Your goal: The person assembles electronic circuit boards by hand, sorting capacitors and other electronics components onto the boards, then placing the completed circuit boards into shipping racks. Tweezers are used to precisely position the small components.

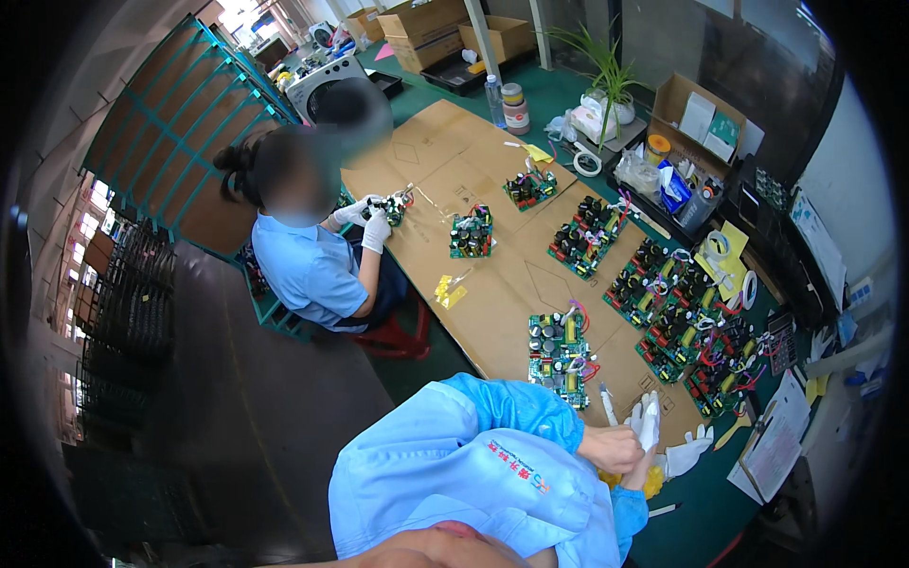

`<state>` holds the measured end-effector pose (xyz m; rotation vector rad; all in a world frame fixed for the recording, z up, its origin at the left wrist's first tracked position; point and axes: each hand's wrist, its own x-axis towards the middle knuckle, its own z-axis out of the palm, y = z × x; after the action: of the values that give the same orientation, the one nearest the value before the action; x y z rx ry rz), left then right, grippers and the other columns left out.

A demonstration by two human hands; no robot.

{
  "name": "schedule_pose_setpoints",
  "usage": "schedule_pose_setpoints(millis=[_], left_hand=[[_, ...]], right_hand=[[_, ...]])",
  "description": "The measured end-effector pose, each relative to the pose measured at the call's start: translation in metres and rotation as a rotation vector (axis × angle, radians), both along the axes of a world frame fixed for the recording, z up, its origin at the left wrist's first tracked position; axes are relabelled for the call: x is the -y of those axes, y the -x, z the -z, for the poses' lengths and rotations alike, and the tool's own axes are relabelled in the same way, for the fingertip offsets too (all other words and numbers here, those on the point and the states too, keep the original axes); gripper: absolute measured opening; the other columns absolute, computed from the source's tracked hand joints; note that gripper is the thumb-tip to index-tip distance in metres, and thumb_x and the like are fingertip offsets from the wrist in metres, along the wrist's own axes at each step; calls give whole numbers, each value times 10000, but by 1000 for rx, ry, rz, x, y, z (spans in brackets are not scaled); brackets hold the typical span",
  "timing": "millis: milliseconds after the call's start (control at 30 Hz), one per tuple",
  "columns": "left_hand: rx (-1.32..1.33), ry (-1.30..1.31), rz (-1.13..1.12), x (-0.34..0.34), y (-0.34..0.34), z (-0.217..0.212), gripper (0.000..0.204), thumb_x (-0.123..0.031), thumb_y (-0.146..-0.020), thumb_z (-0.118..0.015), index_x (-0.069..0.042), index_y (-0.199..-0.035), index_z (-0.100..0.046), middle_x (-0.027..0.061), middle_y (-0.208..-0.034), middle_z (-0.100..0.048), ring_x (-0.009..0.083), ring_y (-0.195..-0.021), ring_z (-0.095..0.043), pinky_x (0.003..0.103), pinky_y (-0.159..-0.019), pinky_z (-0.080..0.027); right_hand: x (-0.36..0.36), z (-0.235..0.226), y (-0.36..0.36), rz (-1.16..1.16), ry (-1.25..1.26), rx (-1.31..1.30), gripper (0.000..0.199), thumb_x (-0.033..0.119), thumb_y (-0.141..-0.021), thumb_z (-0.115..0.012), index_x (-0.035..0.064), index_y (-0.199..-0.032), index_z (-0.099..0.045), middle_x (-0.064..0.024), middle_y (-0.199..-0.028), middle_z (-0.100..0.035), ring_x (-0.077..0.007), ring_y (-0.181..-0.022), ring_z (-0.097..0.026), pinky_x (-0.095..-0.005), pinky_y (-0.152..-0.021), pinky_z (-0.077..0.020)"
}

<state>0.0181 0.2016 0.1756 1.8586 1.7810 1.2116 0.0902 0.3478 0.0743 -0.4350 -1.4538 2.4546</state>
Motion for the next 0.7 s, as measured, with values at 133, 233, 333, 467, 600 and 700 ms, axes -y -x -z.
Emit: schedule_pose_setpoints(millis=[133,233,333,467,600,700], left_hand=[[-58,-26,1,6,10,3,233,-168,-783,-597,19,-645,-611,206,-615,-615,395,-567,-603,483,-537,-482],[68,-32,-105,11,13,-24,282,-221,-842,-611,0,-666,-611,197,-608,-607,396,-571,-606,482,-540,-483],[321,-11,-377,4,21,-30,329,-309,-904,-620,-10,-766,-608,172,-650,-623,376,-559,-613,481,-526,-476],[636,70,-576,23,46,-35,388,-392,-925,-630,-6,-899,-605,119,-710,-658,260,-547,-635,377,-528,-491],[885,68,-334,26,54,-1,282,-284,-948,-618,-6,-904,-635,49,-677,-617,115,-559,-608,279,-487,-467],[1063,36,-421,44,61,0,265,-252,-961,-590,-3,-884,-634,41,-670,-611,110,-534,-587,283,-477,-459]], right_hand=[[12,-22,13,-22,109,181,693,491,-1030,-371,55,-1545,-214,-106,-1590,-264,-271,-1478,-220,-421,-1202,-198],[22,-48,22,-29,177,302,749,559,-1018,-340,76,-1564,-166,-119,-1612,-214,-282,-1496,-175,-439,-1213,-156],[17,-63,25,15,170,302,756,568,-1013,-345,81,-1564,-168,-116,-1612,-217,-280,-1496,-177,-441,-1213,-151],[-1,-69,16,21,152,316,766,580,-1006,-353,88,-1564,-172,-113,-1611,-222,-277,-1495,-181,-443,-1212,-145],[5,-82,34,-56,126,340,775,592,-999,-360,95,-1564,-175,-110,-1610,-227,-274,-1495,-184,-445,-1212,-138],[37,-104,76,-134,114,365,783,601,-993,-366,101,-1564,-178,-107,-1609,-230,-272,-1494,-187,-447,-1212,-133]])
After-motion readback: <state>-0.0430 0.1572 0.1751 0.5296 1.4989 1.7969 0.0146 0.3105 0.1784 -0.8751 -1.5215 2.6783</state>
